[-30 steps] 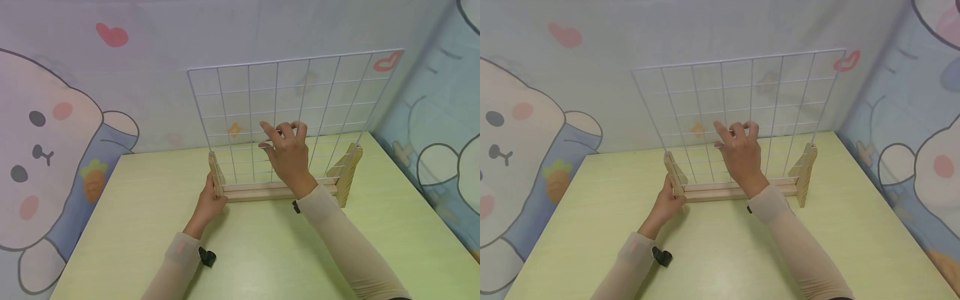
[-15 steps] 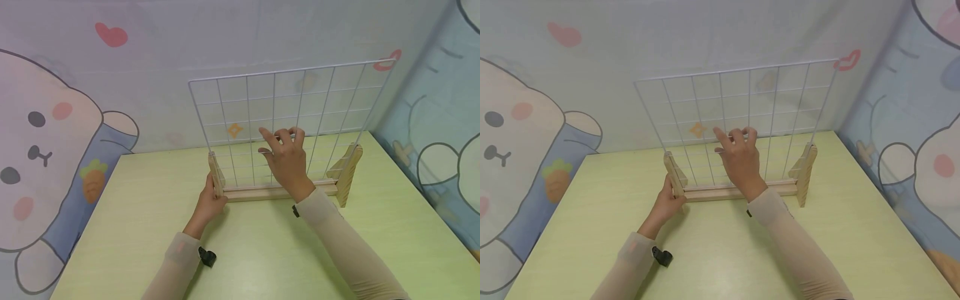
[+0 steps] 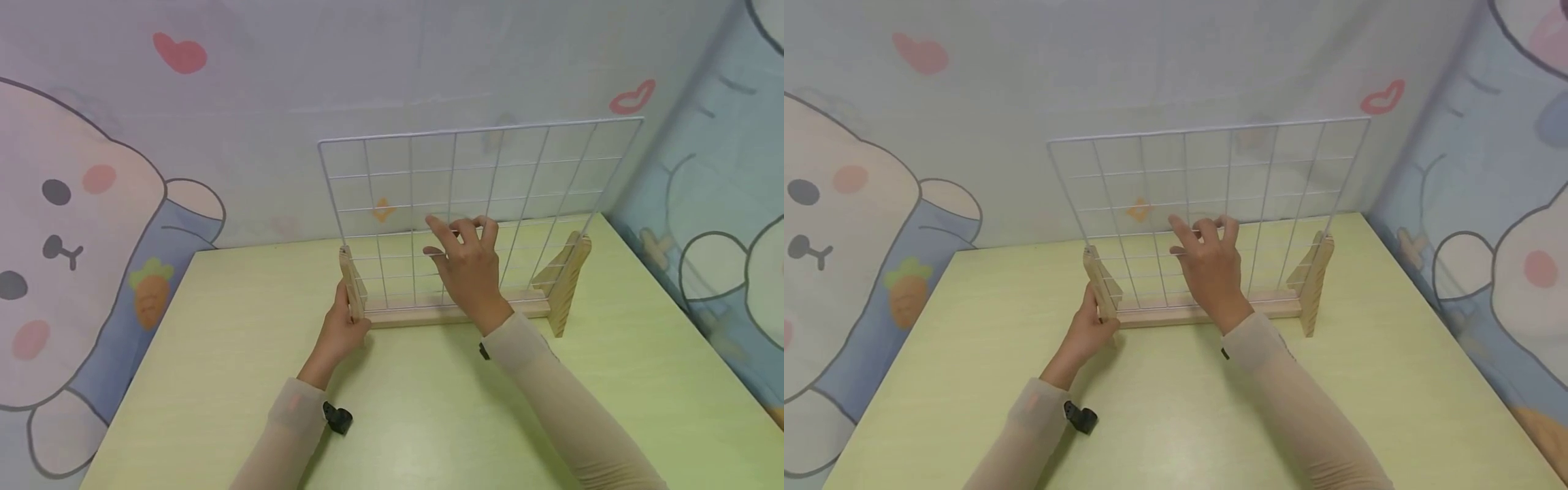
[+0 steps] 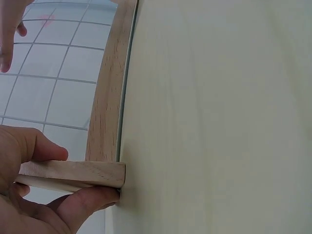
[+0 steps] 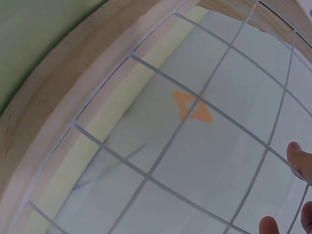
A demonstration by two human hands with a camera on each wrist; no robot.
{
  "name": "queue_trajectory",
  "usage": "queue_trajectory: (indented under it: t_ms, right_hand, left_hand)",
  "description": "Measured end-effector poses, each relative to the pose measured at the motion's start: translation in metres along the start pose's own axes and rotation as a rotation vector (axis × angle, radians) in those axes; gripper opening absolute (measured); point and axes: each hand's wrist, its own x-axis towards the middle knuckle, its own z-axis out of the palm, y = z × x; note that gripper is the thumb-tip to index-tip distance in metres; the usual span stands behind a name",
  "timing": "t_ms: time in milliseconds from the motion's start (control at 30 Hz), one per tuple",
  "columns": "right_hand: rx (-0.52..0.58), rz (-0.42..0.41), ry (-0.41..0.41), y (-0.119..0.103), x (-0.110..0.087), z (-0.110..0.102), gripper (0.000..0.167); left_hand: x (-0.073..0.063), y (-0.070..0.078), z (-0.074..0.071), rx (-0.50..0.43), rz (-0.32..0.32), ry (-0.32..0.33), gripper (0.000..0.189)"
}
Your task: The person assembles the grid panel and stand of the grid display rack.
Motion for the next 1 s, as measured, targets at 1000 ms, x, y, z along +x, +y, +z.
queue_trajectory:
  t_ms: [1000]
  right_hand:
    - [0.066,0.015,0.010,-0.015,0.009,0.033,0.040]
  left_hand:
    - [0.000,-0.013,-0.027,-0.013,-0.026,0.034,0.090]
